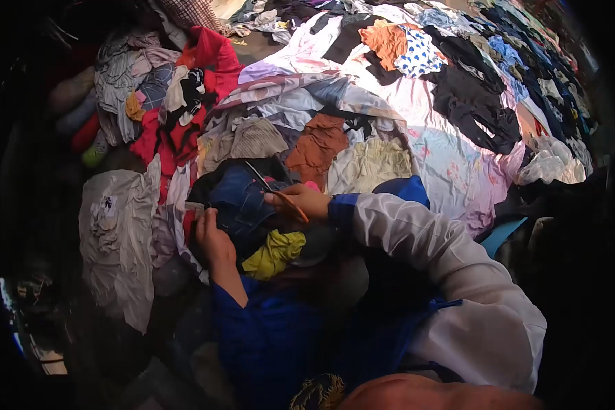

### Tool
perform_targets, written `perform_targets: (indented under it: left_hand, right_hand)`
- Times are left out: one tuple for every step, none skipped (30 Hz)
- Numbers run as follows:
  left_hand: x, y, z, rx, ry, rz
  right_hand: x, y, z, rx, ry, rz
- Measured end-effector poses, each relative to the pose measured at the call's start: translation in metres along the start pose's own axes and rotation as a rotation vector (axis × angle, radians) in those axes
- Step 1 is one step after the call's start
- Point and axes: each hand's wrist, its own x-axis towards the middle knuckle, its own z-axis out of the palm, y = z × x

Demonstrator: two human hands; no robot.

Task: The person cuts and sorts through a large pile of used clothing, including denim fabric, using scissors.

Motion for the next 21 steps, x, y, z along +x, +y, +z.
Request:
perform_targets:
  left_hand:
    - [-0.002,0.002,0.004,-0.001,-0.019,0.043]
    - [-0.005,0.007,0.004,-0.002,-0.064,0.056]
    - [-0.004,0.008,0.005,-0.015,-0.073,0.067]
    - [-0.003,0.007,0.005,-0.036,-0.104,0.076]
    - [-0.002,0.004,0.002,-0.034,-0.129,0.059]
    - [-0.001,0.004,0.004,-0.04,-0.169,0.045]
    - [-0.004,0.005,0.007,-0.028,-0.2,0.035]
    - [-0.005,0.006,0.009,-0.008,-0.214,0.052]
    - [-0.007,0.005,0.013,0.013,-0.234,0.064]
    - [-0.007,0.004,0.016,0.035,-0.255,0.076]
    - [-0.007,0.004,0.018,0.075,-0.259,0.08]
    - [-0.007,0.004,0.019,0.107,-0.268,0.078]
    - [-0.006,0.004,0.019,0.138,-0.274,0.077]
    - [-0.007,0.002,0.019,0.168,-0.277,0.075]
    - [-0.007,0.001,0.02,0.178,-0.283,0.076]
    - [-0.007,-0.001,0.021,0.189,-0.291,0.076]
    - [-0.007,-0.003,0.022,0.202,-0.302,0.077]
    - [-0.007,-0.005,0.023,0.186,-0.291,0.067]
    - [-0.007,-0.007,0.024,0.17,-0.281,0.058]
    - [-0.008,-0.008,0.025,0.154,-0.272,0.05]
    - [-0.008,-0.009,0.027,0.133,-0.257,0.03]
  right_hand:
    - [0.013,0.012,0.002,-0.081,0.013,-0.008]
    - [0.005,0.002,0.012,-0.111,-0.003,-0.092]
    - [0.004,-0.005,0.018,-0.112,-0.049,-0.04]
    - [0.01,-0.002,0.02,-0.164,-0.01,-0.082]
    - [0.015,-0.004,0.024,-0.167,0.035,-0.155]
    - [0.022,-0.002,0.027,-0.091,0.07,-0.197]
    - [0.027,-0.005,0.025,-0.155,0.129,-0.215]
    - [0.03,-0.009,0.022,-0.217,0.197,-0.234]
    - [0.033,-0.009,0.019,-0.174,0.178,-0.23]
    - [0.036,-0.009,0.016,-0.129,0.161,-0.226]
    - [0.038,-0.009,0.014,-0.083,0.141,-0.224]
    - [0.033,-0.014,0.016,-0.091,0.105,-0.175]
    - [0.024,-0.025,0.019,-0.101,0.066,-0.125]
    - [0.018,-0.029,0.022,-0.111,0.023,-0.073]
    - [0.019,-0.021,0.022,-0.138,-0.016,-0.072]
    - [0.015,-0.015,0.019,-0.11,-0.06,-0.01]
    - [0.011,-0.013,0.017,-0.081,-0.103,0.051]
    - [0.008,-0.011,0.016,-0.051,-0.144,0.108]
    - [0.006,-0.005,0.016,-0.062,-0.14,0.117]
    - [0.004,0.002,0.016,-0.05,-0.17,0.092]
    - [0.001,0.007,0.018,-0.039,-0.201,0.066]
